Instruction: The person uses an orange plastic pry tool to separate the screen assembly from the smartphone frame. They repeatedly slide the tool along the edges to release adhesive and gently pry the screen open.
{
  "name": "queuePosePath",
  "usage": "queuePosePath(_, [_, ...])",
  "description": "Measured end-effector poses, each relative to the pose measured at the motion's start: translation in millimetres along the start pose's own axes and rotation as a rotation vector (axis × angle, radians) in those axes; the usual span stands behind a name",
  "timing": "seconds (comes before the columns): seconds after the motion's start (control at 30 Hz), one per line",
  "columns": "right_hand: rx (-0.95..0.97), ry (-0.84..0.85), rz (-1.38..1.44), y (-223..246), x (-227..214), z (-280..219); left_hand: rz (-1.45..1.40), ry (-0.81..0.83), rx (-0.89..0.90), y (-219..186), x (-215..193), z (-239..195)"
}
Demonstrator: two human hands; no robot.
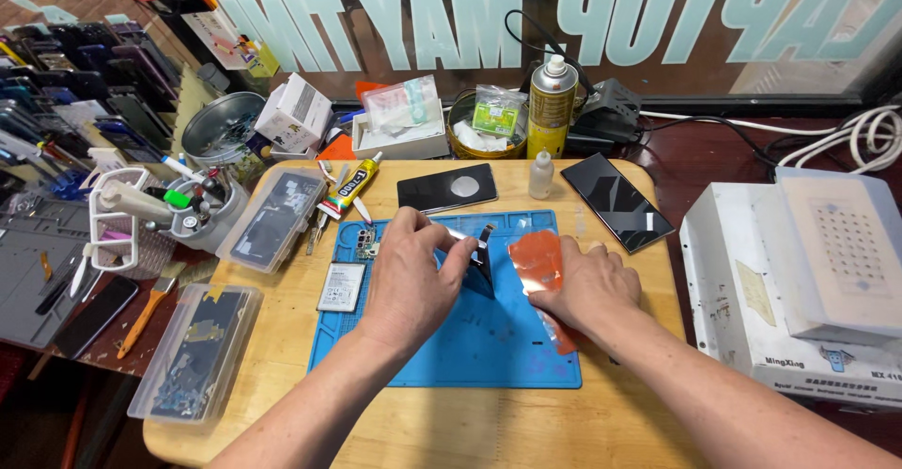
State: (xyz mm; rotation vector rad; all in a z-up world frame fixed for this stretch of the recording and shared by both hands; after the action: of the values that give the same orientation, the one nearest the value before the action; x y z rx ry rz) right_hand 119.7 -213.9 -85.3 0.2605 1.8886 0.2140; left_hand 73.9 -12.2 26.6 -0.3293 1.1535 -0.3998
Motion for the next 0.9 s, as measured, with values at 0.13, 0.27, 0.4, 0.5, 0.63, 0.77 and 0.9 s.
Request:
queuePosePath(0.13, [-0.025, -0.027, 0.09, -4, 1, 8, 0.015, -0.029, -0.028, 0, 1, -1])
queuePosePath(0.27, [-0.022, -0.071, 0.303, -14, 5, 18, 0.005, 0.028, -0.077, 1, 4, 1])
queuePosePath(0.4, [-0.175, -0.064, 0.551, -14, -1, 21, -0.002, 0.067, -0.088, 1, 4, 3])
queuePosePath(0.5, [-0.069, 0.083, 0.745, -24, 10, 18, -0.008, 0.054, -0.056, -3, 3, 8])
queuePosePath(0.63, [-0.055, 0.131, 0.835, -25, 11, 3, 0.023, 0.088, -0.088, -2, 7, 11])
queuePosePath(0.77, [-0.11, 0.152, 0.974, -15, 15, -11, 0.025, 0.095, -0.061, -4, 8, 14])
queuePosePath(0.9, [-0.067, 0.161, 1.01, -14, 24, -18, 0.035, 0.096, -0.036, -5, 8, 19])
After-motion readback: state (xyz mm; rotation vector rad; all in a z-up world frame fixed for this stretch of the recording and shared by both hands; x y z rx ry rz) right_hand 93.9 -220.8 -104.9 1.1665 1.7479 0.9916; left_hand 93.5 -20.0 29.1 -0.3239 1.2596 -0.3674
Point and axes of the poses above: each hand's wrist, its own z-axis towards the middle knuckle, its own x-axis out of the palm, y = z × x, the point moved 9 cm from there along z, towards the middle knuckle, and after that the axes turned 9 degrees about z, right-handed, at the moved point
